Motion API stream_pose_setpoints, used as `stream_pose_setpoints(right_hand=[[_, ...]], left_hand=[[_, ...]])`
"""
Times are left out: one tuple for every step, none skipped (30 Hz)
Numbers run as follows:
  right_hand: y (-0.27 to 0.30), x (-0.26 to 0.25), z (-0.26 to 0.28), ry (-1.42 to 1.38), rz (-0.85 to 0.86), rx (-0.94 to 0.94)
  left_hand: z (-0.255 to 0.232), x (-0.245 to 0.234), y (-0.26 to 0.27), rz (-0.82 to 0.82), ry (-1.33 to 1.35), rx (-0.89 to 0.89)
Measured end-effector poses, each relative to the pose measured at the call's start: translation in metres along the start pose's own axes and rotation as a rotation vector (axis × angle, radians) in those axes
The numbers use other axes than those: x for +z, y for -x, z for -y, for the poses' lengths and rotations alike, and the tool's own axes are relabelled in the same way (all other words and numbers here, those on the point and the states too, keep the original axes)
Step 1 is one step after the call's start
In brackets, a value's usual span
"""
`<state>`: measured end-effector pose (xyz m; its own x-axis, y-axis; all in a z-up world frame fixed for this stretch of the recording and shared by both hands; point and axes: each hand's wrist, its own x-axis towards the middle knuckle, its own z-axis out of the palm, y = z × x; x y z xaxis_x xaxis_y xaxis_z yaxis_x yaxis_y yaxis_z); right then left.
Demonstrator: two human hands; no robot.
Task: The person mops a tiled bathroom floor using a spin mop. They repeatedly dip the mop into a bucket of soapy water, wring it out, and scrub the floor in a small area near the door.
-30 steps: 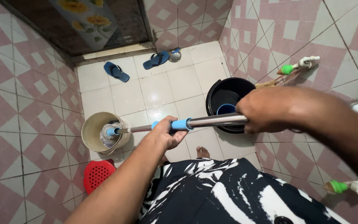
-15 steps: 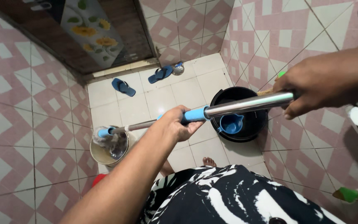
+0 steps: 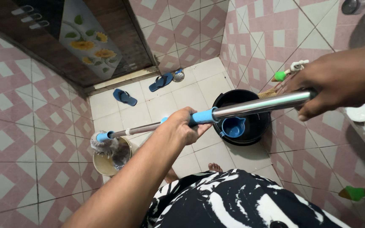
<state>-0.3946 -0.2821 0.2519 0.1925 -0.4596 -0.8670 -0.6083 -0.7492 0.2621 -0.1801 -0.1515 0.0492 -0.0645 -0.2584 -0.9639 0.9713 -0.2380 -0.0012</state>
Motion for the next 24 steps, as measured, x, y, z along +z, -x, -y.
stream_pose_setpoints(right_hand=[[-0.003,0.002,-0.005,-0.009,-0.018,-0.014],[-0.006,0.006,-0.011,-0.018,-0.035,-0.028],[-0.009,0.009,-0.017,-0.014,-0.044,-0.029],[-0.012,0.011,-0.024,-0.011,-0.052,-0.029],[-0.014,0.013,-0.031,0.009,-0.049,-0.022],[-0.015,0.015,-0.036,0.029,-0.046,-0.014],[-0.017,0.016,-0.039,0.025,-0.052,-0.018],[-0.018,0.017,-0.042,0.021,-0.057,-0.021],[-0.020,0.017,-0.043,0.010,-0.064,-0.023],[-0.020,0.018,-0.043,-0.002,-0.071,-0.025],[-0.020,0.018,-0.042,-0.021,-0.080,-0.026],[-0.019,0.019,-0.040,-0.040,-0.089,-0.026],[-0.017,0.017,-0.036,-0.068,-0.093,-0.020],[-0.013,0.014,-0.032,-0.097,-0.096,-0.014],[-0.009,0.011,-0.027,-0.125,-0.099,-0.007],[-0.004,0.009,-0.020,-0.104,-0.097,0.019],[0.001,0.008,-0.013,-0.085,-0.093,0.047],[0.006,0.007,-0.006,-0.066,-0.090,0.074],[0.010,0.005,-0.001,-0.090,-0.085,0.070],[0.014,0.002,0.003,-0.113,-0.080,0.066],[0.016,0.001,0.007,-0.136,-0.075,0.061],[0.017,0.002,0.012,-0.174,-0.072,0.068],[0.015,0.004,0.017,-0.212,-0.067,0.077],[0.013,0.007,0.022,-0.250,-0.063,0.085]], left_hand=[[0.001,0.001,0.001,0.011,-0.015,-0.011],[0.001,0.003,0.002,0.021,-0.031,-0.022],[0.001,0.006,0.003,0.035,-0.049,-0.033],[0.002,0.010,0.005,0.033,-0.036,-0.030],[0.003,0.012,0.007,0.030,-0.020,-0.027],[0.004,0.014,0.008,0.027,-0.005,-0.024],[0.003,0.017,0.009,0.034,-0.026,-0.012],[0.002,0.019,0.010,0.041,-0.047,-0.001],[0.001,0.021,0.010,0.050,-0.069,0.010],[0.000,0.022,0.011,0.047,-0.063,0.025],[-0.001,0.023,0.012,0.046,-0.058,0.040],[-0.003,0.025,0.013,0.044,-0.053,0.055],[-0.005,0.026,0.014,0.047,-0.035,0.058],[-0.007,0.027,0.016,0.049,-0.016,0.061],[-0.009,0.029,0.017,0.054,0.003,0.063],[-0.011,0.029,0.017,0.048,-0.009,0.072],[-0.014,0.030,0.017,0.043,-0.022,0.081],[-0.017,0.030,0.016,0.038,-0.035,0.090],[-0.019,0.031,0.014,0.043,-0.046,0.098],[-0.022,0.031,0.010,0.047,-0.057,0.105],[-0.024,0.031,0.005,0.051,-0.067,0.113],[-0.027,0.030,-0.001,0.047,-0.061,0.117],[-0.029,0.028,-0.008,0.043,-0.056,0.119],[-0.031,0.026,-0.018,0.038,-0.051,0.120]])
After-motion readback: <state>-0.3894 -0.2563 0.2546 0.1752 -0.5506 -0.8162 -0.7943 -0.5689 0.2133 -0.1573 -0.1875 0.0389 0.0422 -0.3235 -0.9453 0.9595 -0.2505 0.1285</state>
